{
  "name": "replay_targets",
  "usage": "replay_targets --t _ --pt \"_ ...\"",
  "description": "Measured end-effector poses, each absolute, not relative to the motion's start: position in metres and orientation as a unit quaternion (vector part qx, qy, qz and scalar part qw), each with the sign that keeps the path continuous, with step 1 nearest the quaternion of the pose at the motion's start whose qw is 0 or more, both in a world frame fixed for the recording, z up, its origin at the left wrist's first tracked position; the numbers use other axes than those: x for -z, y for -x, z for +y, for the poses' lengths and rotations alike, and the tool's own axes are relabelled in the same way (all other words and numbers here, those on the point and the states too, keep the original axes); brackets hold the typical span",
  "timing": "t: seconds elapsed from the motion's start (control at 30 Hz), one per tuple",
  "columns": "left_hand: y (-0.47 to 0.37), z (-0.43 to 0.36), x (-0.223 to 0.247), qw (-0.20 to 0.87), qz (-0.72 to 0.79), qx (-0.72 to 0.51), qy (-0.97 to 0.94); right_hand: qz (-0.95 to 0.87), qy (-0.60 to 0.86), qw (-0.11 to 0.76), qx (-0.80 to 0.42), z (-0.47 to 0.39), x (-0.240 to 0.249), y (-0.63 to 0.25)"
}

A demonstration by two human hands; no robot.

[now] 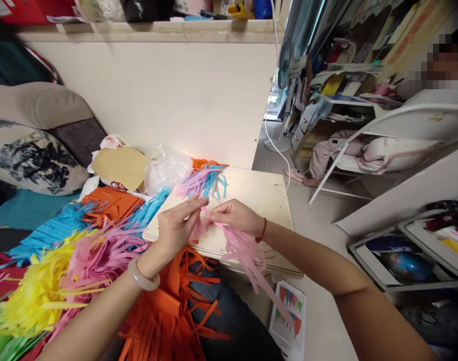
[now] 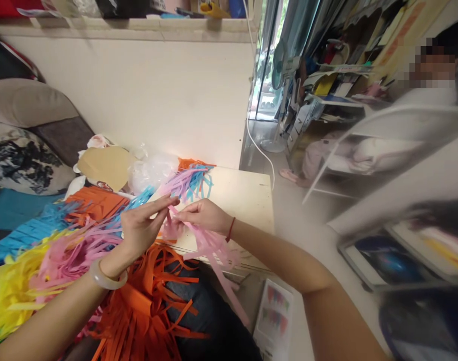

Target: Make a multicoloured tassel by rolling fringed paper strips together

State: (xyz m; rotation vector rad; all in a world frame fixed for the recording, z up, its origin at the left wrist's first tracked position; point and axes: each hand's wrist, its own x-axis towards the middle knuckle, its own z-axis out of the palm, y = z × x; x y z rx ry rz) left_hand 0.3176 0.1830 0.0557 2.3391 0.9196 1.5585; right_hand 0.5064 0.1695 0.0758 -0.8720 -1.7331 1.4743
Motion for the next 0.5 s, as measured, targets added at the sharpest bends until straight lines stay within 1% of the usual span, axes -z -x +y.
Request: replay_targets --t 0.07,0.1,0.17,0.23,0.3,0.4,0.5 --pt "-0.323 0.179 -0.058 0.164 0.361 -0.59 -0.703 -0.702 0.338 0.398 -0.485 0.167 -0.077 -0.493" --pt "-0.325 0.178 -0.058 0.198 0.372 -0.613 -0.668 -0.715 0.331 0.406 -0.463 0.167 -0.077 -0.487" --pt "-0.328 0.177 -0.058 0.261 0.38 -0.637 -0.617 -0.723 0.325 0.395 -0.465 0.167 -0.076 -0.478" --pt "-0.328 0.177 -0.06 0.319 0.386 -0.634 -0.589 -0.716 0.344 0.373 -0.479 0.17 -0.073 -0.473" --pt "-0.323 0.18 -0.061 0.383 0.387 -0.616 -0.569 -0.718 0.376 0.357 -0.465 0.174 -0.07 -0.472" --pt "-0.31 0.186 -0.061 0.505 0.338 -0.579 -0.544 -0.743 0.4 0.351 -0.406 0.182 -0.066 -0.471" --pt "-0.3 0.188 -0.057 0.611 0.266 -0.552 -0.501 -0.785 0.382 0.354 -0.335 0.187 -0.064 -0.464"
